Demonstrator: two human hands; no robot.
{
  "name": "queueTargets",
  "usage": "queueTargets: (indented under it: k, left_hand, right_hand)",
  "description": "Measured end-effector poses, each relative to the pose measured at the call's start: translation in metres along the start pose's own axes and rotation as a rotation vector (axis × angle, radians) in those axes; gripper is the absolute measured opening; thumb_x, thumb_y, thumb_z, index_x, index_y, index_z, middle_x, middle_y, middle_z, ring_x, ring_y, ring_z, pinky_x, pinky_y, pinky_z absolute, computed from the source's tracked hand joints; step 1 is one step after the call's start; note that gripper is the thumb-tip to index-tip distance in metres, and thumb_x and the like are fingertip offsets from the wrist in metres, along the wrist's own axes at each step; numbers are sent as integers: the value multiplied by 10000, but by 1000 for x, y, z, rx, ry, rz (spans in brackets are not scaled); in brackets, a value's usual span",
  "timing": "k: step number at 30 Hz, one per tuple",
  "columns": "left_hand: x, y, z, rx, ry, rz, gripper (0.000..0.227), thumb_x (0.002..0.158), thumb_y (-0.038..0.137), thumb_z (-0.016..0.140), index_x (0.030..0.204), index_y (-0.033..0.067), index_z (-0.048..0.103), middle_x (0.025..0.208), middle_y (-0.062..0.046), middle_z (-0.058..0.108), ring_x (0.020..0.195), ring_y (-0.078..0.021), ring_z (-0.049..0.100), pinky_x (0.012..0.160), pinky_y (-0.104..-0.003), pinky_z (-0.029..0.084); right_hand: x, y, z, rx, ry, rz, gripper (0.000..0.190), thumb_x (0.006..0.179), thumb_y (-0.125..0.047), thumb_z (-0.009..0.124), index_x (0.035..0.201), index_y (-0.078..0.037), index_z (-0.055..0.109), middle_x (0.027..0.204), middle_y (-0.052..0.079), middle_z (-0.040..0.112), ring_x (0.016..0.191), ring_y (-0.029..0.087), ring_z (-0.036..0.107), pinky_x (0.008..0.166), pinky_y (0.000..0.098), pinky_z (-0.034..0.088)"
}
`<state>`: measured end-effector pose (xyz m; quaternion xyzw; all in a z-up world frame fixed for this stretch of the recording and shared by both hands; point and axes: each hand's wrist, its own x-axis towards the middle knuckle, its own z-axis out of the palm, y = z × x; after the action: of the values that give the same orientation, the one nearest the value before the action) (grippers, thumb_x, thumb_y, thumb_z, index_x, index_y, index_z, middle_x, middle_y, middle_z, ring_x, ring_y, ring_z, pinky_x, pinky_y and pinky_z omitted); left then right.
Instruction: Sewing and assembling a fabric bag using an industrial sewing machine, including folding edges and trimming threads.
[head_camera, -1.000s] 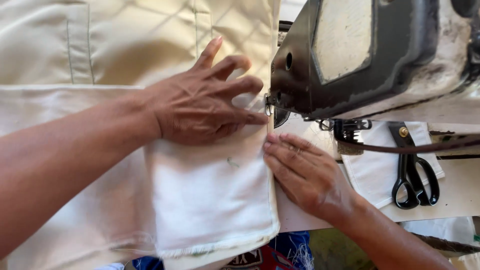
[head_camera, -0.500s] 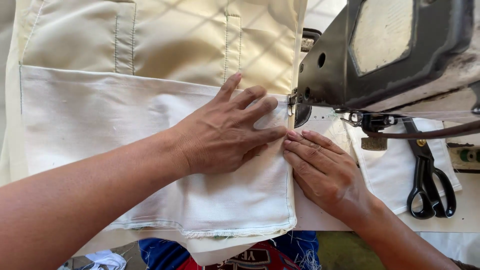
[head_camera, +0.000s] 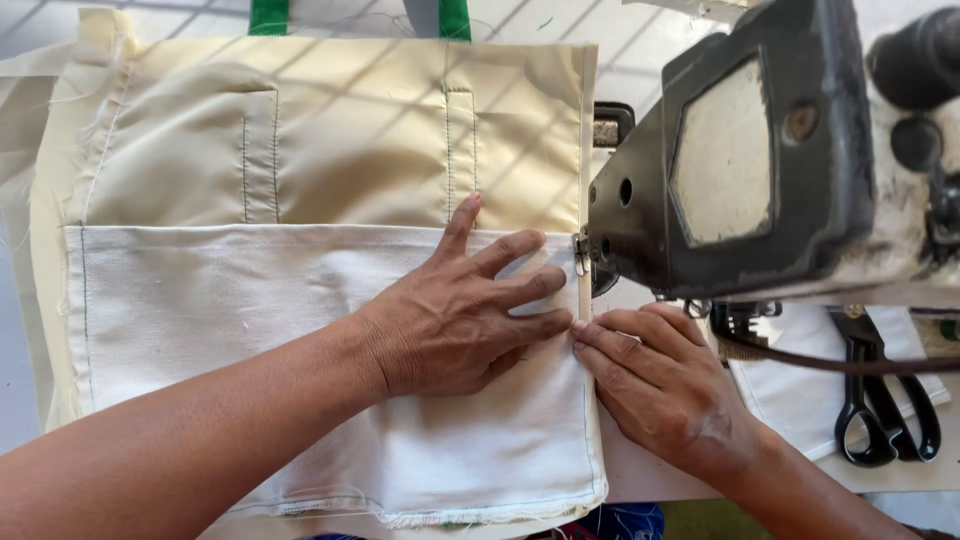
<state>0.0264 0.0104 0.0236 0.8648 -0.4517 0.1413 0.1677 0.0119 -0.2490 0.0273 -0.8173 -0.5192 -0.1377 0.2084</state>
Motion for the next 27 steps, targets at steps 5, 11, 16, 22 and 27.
queueTargets:
  k: [5, 11, 16, 22, 27]
  left_hand:
    - [6, -22, 1, -2, -78, 18, 254, 1040, 361, 498, 1259, 259, 578, 1200, -28, 514, 1216, -325, 485, 1010, -748, 346]
    - [14, 5, -22, -71, -380, -249, 422, 998, 379, 365, 1246, 248, 680, 1391, -46, 554, 1433, -440, 383, 1083, -902, 106]
    - [-32, 77, -69, -70, -558, -805, 689, 938, 547, 467, 1505, 169, 362, 1609, -193, 167, 1420, -679, 36, 1029, -916, 38]
    - [-66, 9, -74, 270, -360, -527, 842, 905, 822, 344, 1613, 406, 157, 1741, 1, -12, 1585, -441, -111, 1206, -716, -72]
    - [-38, 76, -36, 383, -224, -414, 401, 825, 214, 573, 1155, 73, 753, 1404, -257, 584, 1297, -586, 503, 1088, -721, 312]
  right_hand:
    - [11, 13, 7, 97, 49, 39, 167, 968, -32, 627, 1069, 57, 725, 1147, 161, 735, 1046, 324, 710, 938, 410, 596]
    - [16, 4, 2, 61, 7, 39, 193, 968, -91, 613, 1110, -20, 722, 1191, 86, 743, 1059, 260, 704, 940, 394, 493]
    - [18, 0, 8, 38, 50, -9, 153, 951, -83, 619, 1039, -16, 724, 1125, 96, 756, 1010, 262, 712, 894, 382, 503]
    - [27, -4, 6, -67, 43, -90, 159, 948, -100, 625, 1062, -18, 699, 1089, 104, 716, 948, 282, 664, 859, 412, 499]
    - [34, -12, -4, -148, -20, -130, 104, 894, -91, 638, 978, -35, 661, 1017, 88, 687, 857, 295, 615, 750, 421, 468]
